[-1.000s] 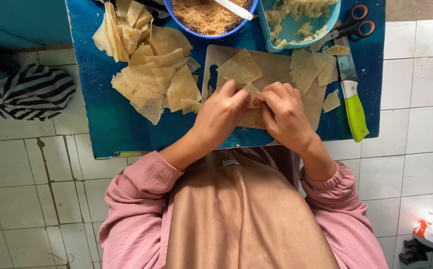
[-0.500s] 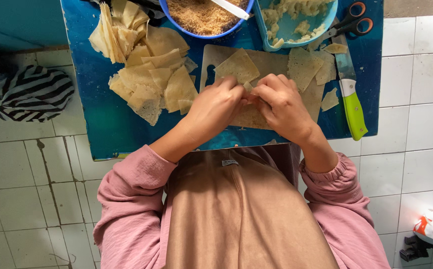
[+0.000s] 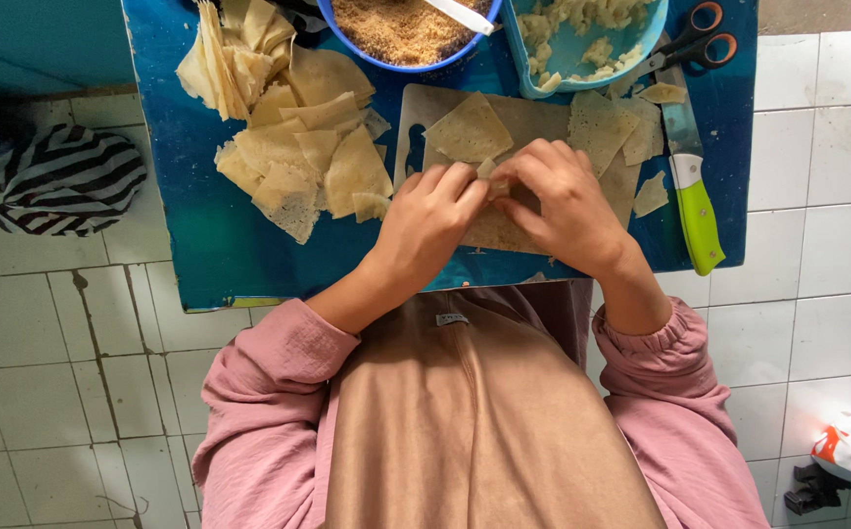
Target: The person sits at a small table and assembles filled snack packets from thin square wrappers. They pick up a wrapper, spoon a brown filling from a blue bowl onto it, fold the wrapper over the filling, and set the finished packet aside, repeating the cycle with more wrappers.
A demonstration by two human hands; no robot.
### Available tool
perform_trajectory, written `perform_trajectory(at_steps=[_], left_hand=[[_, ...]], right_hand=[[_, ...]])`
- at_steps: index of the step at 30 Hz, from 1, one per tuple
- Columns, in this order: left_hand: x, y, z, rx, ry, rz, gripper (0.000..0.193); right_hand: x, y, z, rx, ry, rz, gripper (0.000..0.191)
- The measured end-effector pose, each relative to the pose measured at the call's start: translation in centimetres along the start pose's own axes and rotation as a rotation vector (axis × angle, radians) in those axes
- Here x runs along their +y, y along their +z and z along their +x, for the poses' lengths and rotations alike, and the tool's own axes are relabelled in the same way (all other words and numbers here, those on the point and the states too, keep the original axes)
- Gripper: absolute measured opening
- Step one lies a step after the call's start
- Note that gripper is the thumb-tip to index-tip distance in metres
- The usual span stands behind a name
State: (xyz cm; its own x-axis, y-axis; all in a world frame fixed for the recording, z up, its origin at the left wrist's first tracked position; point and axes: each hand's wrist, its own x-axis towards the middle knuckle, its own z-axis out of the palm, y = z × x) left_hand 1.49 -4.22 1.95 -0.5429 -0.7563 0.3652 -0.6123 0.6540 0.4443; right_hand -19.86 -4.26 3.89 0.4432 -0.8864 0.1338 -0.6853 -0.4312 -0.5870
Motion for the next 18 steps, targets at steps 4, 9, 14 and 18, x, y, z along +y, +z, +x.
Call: perform_trajectory(at_steps=[4,9,14,18], left_hand=[[-0.6,0.2,0.5,0.006,-0.024,-0.035,0.012],[-0.2,0.3,-0.1,-0.034,-0.094,-0.108,0.013],[1.0,0.9,-1.0,0.052,-0.200,-0.118,0.021],[1.5,0.6,-2.1,0.003,-0.110,-0.060,0.032]], right_hand=[[-0.2,0.2,0.0,0.046,-0.042,-0.005,0.024],[-0.5,0.6,-0.4,-0.036,-0.023,-0.050,0.014],[-1.0,1.5,-1.3,0.033,0.036,-0.040,0.011],[-1.4,2.6,-1.5,0.176,0.092,0.022,0.011]])
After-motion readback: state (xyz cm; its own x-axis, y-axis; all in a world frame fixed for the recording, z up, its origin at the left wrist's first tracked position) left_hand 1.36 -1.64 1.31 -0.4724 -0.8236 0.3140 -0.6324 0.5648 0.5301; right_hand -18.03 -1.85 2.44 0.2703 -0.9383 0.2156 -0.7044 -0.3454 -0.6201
